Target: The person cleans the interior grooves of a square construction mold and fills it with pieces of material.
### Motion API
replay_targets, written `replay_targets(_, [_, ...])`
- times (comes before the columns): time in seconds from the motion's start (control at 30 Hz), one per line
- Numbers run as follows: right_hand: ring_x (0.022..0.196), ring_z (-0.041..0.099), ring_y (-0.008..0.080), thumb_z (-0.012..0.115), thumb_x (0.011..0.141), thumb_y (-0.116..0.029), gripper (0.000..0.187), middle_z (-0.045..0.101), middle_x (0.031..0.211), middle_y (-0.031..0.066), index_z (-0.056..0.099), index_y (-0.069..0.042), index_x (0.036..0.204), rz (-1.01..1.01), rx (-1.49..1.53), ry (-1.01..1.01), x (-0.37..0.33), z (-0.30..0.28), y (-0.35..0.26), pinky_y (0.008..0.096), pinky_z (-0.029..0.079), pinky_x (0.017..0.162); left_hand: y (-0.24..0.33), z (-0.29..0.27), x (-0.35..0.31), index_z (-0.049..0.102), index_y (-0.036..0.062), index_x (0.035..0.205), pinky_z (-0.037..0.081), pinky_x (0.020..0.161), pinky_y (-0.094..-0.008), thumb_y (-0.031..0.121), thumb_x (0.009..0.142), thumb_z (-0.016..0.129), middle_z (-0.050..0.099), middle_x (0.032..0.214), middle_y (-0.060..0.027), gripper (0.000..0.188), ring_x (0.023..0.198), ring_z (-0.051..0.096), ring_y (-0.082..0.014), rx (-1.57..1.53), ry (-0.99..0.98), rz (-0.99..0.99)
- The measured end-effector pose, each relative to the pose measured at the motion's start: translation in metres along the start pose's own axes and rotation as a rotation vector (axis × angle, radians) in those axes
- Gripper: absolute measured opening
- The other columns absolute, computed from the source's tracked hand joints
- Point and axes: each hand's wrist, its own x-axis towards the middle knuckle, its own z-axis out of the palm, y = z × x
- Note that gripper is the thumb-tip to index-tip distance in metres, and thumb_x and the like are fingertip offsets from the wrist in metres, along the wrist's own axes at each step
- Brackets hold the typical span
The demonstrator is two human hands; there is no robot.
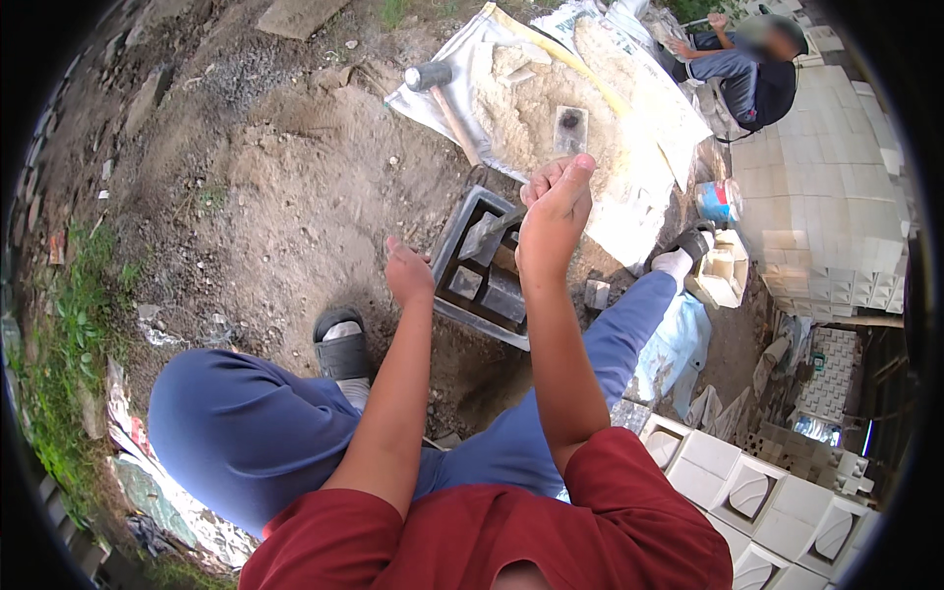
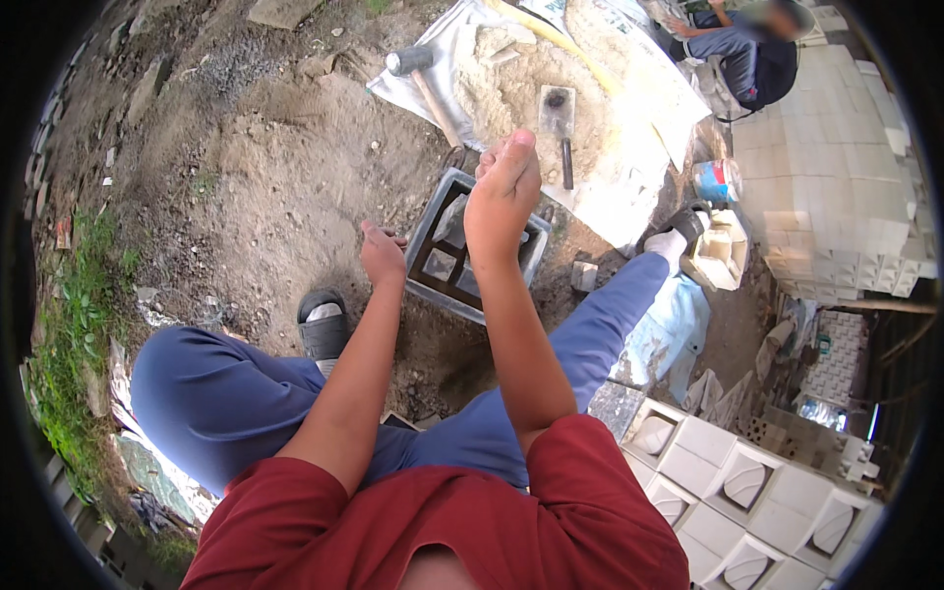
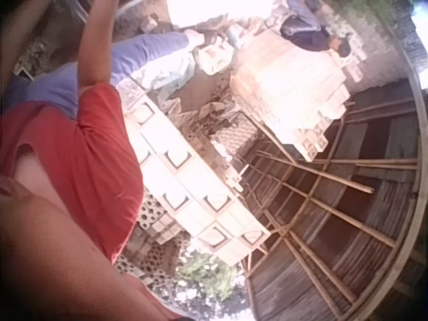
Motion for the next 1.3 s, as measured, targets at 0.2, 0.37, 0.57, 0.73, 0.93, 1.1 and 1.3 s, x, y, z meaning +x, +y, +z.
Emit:
replay_targets(0.2, [0.062, 0.026, 0.0075, 0.032, 0.11, -0.03, 0.043, 0.028, 0.069, -0.0036, 0.031, -0.01, 0.073, 0.043, 0.022, -0.161, -0.025, -0.016, 0.044, 0.0287, 0.024, 0.054, -0.001, 0.01, 0.0, 0.069, -0.0008, 0.087, 0.052, 0.08, -0.0478, 0.059, 0.105, 0.022, 0.073, 0.073, -0.0149, 0.078, 0.078, 0.071, -0.036, 0.011, -0.012, 0.032])
replay_targets(0.37, [0.06, 0.027, 0.0078, 0.037, 0.109, -0.035, 0.046, 0.028, 0.067, -0.0042, 0.034, -0.009, 0.072, 0.077, 0.101, -0.213, -0.024, -0.025, 0.061, 0.0288, 0.025, 0.054, -0.004, -0.002, 0.007, 0.069, -0.0015, 0.089, 0.052, 0.079, -0.0467, 0.06, 0.105, 0.021, 0.073, 0.075, -0.0152, 0.079, 0.077, 0.071, -0.035, 0.046, -0.023, 0.04])
replay_targets(0.57, [0.052, 0.041, 0.0091, 0.061, 0.102, -0.044, 0.058, 0.043, 0.056, -0.0023, 0.045, -0.007, 0.061, 0.107, 0.101, -0.852, 0.008, -0.061, 0.094, 0.0291, 0.03, 0.049, 0.001, 0.005, 0.001, 0.068, -0.0023, 0.092, 0.052, 0.078, -0.0462, 0.059, 0.105, 0.021, 0.073, 0.074, -0.0148, 0.078, 0.075, 0.07, -0.0339, 0.013, -0.064, 0.034])
replay_targets(0.73, [0.048, 0.036, 0.0063, 0.066, 0.101, -0.039, 0.061, 0.04, 0.051, -0.0048, 0.043, -0.007, 0.054, 0.22, -0.069, -0.606, 0.011, -0.042, 0.074, 0.0303, 0.026, 0.045, -0.01, 0.001, 0.011, 0.068, -0.0023, 0.091, 0.051, 0.077, -0.0465, 0.058, 0.105, 0.021, 0.073, 0.073, -0.015, 0.078, 0.072, 0.069, -0.0338, 0.021, -0.053, 0.029])
replay_targets(0.93, [0.055, 0.026, 0.0058, 0.061, 0.104, -0.024, 0.054, 0.034, 0.052, -0.0047, 0.043, -0.003, 0.057, 0.07, -0.141, -0.377, -0.021, -0.041, 0.096, 0.0326, 0.021, 0.047, 0.002, 0.009, -0.005, 0.067, -0.0047, 0.088, 0.053, 0.064, -0.038, 0.056, 0.107, 0.024, 0.069, 0.068, -0.0161, 0.077, 0.061, 0.066, -0.0253, -0.078, -0.08, 0.016])
replay_targets(1.1, [0.056, 0.027, 0.005, 0.06, 0.104, -0.024, 0.054, 0.034, 0.054, -0.0048, 0.042, -0.003, 0.057, 0.112, -0.016, -0.357, -0.03, -0.03, 0.065, 0.032, 0.021, 0.048, 0.004, -0.003, 0.003, 0.065, -0.0054, 0.089, 0.053, 0.063, -0.0376, 0.057, 0.107, 0.024, 0.069, 0.07, -0.0172, 0.077, 0.062, 0.066, -0.0256, -0.129, -0.058, 0.034])
replay_targets(1.3, [0.056, 0.027, 0.0044, 0.059, 0.105, -0.025, 0.054, 0.034, 0.054, -0.0063, 0.042, -0.004, 0.058, 0.177, -0.062, -0.376, -0.037, -0.033, 0.072, 0.0319, 0.019, 0.048, -0.001, -0.005, 0.003, 0.063, -0.0059, 0.091, 0.056, 0.066, -0.0373, 0.061, 0.106, 0.021, 0.071, 0.075, -0.0198, 0.081, 0.064, 0.067, -0.0279, -0.203, -0.102, -0.015])
